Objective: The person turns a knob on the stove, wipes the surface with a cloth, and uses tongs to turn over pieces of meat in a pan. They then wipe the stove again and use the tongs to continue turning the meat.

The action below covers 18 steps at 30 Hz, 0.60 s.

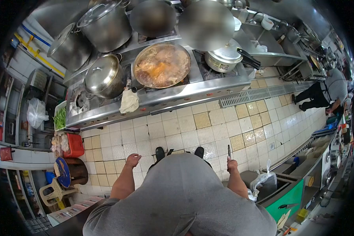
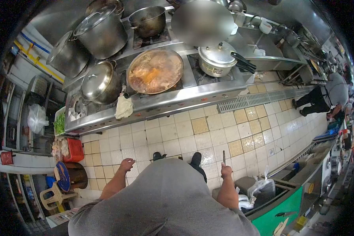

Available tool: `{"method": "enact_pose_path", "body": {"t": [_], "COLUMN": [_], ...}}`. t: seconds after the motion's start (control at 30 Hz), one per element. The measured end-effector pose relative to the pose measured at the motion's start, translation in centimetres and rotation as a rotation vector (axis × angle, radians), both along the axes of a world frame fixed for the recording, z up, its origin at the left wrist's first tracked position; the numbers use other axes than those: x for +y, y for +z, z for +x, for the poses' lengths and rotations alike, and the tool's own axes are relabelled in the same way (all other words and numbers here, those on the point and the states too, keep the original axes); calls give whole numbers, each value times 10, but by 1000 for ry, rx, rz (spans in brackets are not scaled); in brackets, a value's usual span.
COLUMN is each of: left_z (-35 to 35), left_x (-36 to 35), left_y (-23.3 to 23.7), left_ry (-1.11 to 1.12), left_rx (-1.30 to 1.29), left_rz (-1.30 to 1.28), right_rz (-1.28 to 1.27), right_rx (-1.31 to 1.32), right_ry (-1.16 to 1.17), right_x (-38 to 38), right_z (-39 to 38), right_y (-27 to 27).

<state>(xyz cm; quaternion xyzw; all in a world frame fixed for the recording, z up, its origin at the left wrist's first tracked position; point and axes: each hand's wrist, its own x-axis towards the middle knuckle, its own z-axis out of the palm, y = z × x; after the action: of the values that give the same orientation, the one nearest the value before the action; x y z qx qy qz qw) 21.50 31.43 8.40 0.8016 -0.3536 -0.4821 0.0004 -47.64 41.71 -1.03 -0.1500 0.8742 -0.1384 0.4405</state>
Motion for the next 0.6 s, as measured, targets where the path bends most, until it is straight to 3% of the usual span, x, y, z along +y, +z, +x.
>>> {"method": "enact_pose_path", "body": {"t": [0.17, 0.23, 0.6], "left_z": [-4, 5, 1], "left_x": [-1, -3, 4], "left_y": [-2, -23, -36], "left_ry": [-27, -42, -23], "left_rx": [4, 5, 24], "left_rz": [-43, -49, -51], "right_rz": [-32, -37, -10], "right_rx": [-3, 20, 18], "right_ry": [48, 71, 139], "right_x": [-11, -16, -21], "right_z": [16, 21, 7], "right_y": [25, 36, 44]}}
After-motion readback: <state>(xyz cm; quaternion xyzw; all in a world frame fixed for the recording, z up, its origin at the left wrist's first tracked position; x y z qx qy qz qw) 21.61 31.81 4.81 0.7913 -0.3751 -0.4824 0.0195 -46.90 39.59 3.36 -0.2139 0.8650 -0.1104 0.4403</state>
